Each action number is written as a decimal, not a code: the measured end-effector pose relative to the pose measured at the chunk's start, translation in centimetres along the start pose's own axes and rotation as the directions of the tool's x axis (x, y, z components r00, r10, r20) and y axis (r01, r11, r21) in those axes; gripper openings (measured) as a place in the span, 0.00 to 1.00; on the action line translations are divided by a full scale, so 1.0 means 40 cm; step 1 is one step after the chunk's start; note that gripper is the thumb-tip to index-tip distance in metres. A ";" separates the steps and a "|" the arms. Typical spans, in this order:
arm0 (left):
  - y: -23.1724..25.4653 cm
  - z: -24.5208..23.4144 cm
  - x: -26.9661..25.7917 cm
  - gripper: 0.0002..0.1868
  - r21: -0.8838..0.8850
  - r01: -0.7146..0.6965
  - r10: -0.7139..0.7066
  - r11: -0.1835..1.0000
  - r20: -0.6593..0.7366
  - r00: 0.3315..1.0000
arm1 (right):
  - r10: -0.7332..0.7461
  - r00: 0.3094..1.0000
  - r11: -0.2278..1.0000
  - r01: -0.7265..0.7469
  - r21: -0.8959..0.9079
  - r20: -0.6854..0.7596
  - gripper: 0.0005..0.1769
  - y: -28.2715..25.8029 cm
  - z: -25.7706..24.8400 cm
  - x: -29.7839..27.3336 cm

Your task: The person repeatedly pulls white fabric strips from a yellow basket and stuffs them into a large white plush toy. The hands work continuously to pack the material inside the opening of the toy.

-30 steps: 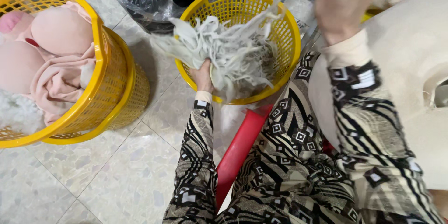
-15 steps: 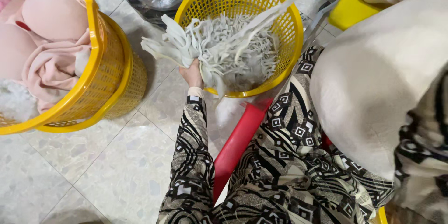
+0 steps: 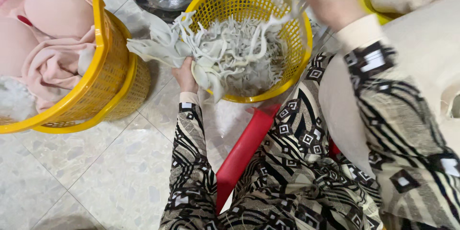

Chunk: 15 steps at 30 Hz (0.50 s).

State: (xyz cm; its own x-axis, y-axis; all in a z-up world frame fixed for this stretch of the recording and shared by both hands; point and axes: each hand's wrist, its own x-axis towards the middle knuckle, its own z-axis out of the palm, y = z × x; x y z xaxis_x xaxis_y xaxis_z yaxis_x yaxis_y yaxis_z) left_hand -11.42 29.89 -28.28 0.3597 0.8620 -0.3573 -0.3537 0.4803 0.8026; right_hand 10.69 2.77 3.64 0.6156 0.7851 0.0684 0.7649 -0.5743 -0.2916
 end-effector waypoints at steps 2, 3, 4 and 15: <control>0.035 0.012 -0.006 0.20 -0.003 -0.021 0.021 1.000 0.051 0.999 | -0.003 0.999 0.955 0.013 -0.297 0.032 0.51 -0.039 0.101 -0.014; 0.051 0.018 -0.012 0.19 -0.003 -0.056 0.056 0.998 0.094 0.994 | 0.002 0.999 0.903 0.019 -0.429 0.048 0.60 -0.050 0.147 -0.021; 0.058 0.024 -0.026 0.19 -0.002 -0.085 0.084 0.996 0.140 0.987 | 0.002 0.999 0.912 0.021 -0.410 0.054 0.60 -0.049 0.179 -0.031; 0.064 0.174 -0.213 0.24 0.067 -0.178 0.129 0.982 0.452 0.882 | -0.186 0.974 0.935 0.215 0.281 -0.126 0.42 -0.144 0.338 -0.138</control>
State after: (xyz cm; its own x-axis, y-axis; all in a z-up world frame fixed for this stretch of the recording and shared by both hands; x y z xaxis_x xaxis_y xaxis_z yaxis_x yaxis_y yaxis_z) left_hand -9.38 22.66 -19.87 0.6622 0.7493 0.0045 -0.3537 0.3073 0.8835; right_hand 0.32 4.86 -7.96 0.4817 0.8425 0.2414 0.7942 -0.3032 -0.5266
